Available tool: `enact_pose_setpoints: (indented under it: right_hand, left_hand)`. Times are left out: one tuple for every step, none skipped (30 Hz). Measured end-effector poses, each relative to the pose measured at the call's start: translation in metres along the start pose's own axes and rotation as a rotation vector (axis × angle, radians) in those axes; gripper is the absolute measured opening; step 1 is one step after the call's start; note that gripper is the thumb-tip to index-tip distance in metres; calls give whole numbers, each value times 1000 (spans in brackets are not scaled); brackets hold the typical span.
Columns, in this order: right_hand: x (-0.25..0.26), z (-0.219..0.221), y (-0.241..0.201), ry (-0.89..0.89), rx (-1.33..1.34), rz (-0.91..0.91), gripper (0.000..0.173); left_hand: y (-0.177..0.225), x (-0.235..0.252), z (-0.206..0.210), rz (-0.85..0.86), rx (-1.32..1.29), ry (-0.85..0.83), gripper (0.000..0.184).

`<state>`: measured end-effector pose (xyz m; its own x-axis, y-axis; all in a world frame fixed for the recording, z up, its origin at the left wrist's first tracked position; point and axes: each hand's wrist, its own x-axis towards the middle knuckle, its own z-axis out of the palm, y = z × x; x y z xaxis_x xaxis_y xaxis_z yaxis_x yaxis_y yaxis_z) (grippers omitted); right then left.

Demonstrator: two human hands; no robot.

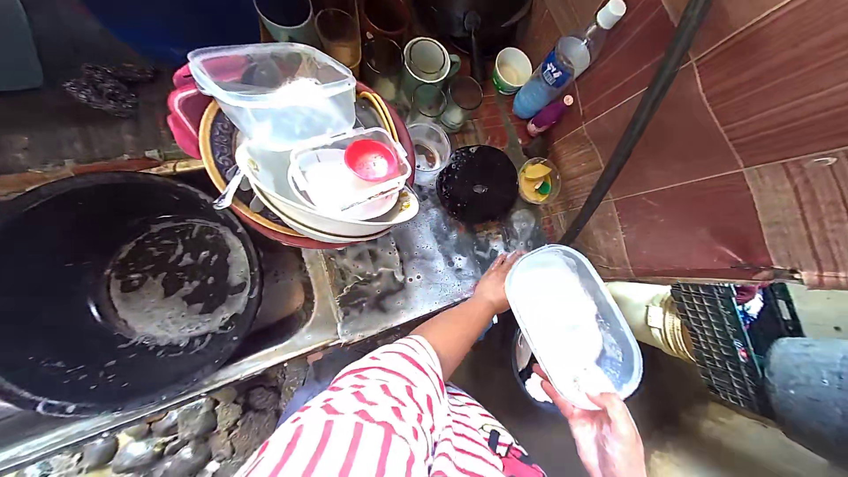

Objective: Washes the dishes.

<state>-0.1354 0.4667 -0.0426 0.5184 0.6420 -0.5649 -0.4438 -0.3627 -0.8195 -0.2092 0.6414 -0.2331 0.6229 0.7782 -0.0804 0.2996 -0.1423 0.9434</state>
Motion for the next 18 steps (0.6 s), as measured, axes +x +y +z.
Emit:
enact_pose_setpoints:
  right_hand:
    - [-2, -4, 2, 3, 8, -10, 53]
    - [-3, -7, 2, 5, 7, -17, 51]
    - [-4, -9, 1, 3, 2, -19, 50]
    - [-4, -11, 1, -4, 4, -17, 52]
    - [-4, -12, 1, -13, 5, -15, 53]
    - [-3, -12, 1, -16, 11, -14, 53]
    - [-1, -12, 2, -16, 14, -11, 50]
    - [1, -11, 4, -22, 18, -4, 47]
    - [3, -10, 6, -40, 17, 2, 44]
    - [5, -8, 8, -68, 11, 8, 45]
    - [7, -6, 9, -101, 11, 14, 48]
    - [8, -3, 10, -126, 16, 22, 51]
    - [8, 0, 10, -139, 23, 28, 51]
    - [9, 4, 9, -148, 38, 36, 48]
    - [9, 7, 8, -157, 53, 44, 45]
    - [9, 8, 8, -167, 71, 50, 44]
    - [9, 10, 8, -174, 77, 53, 43]
    - [9, 12, 9, -180, 70, 56, 43]
  left_hand:
    - [-2, -3, -6, 19, 87, 33, 60]
    - [-8, -9, -12, 31, 211, 65, 56]
    - [-18, -20, -20, 11, 310, 81, 55]
    - [-30, -36, -31, -27, 353, 87, 54]
    - [-42, -56, -46, -63, 323, 117, 54]
    - [-53, -79, -63, -93, 253, 162, 53]
    - [-63, -101, -82, -135, 246, 207, 53]
    - [-70, -124, -102, -196, 364, 257, 54]
    - [-76, -144, -121, -238, 520, 329, 55]
    - [-85, -161, -136, -255, 635, 399, 55]
    - [-92, -175, -148, -273, 699, 457, 56]
    - [-96, -184, -158, -307, 730, 510, 58]
    - [-96, -189, -166, -376, 727, 537, 60]
    - [-91, -190, -172, -448, 699, 561, 61]
    - [-86, -186, -174, -478, 656, 600, 61]
    - [-77, -179, -170, -449, 595, 631, 59]
    - [-66, -168, -161, -379, 523, 630, 58]
    - [-54, -152, -149, -314, 440, 567, 58]
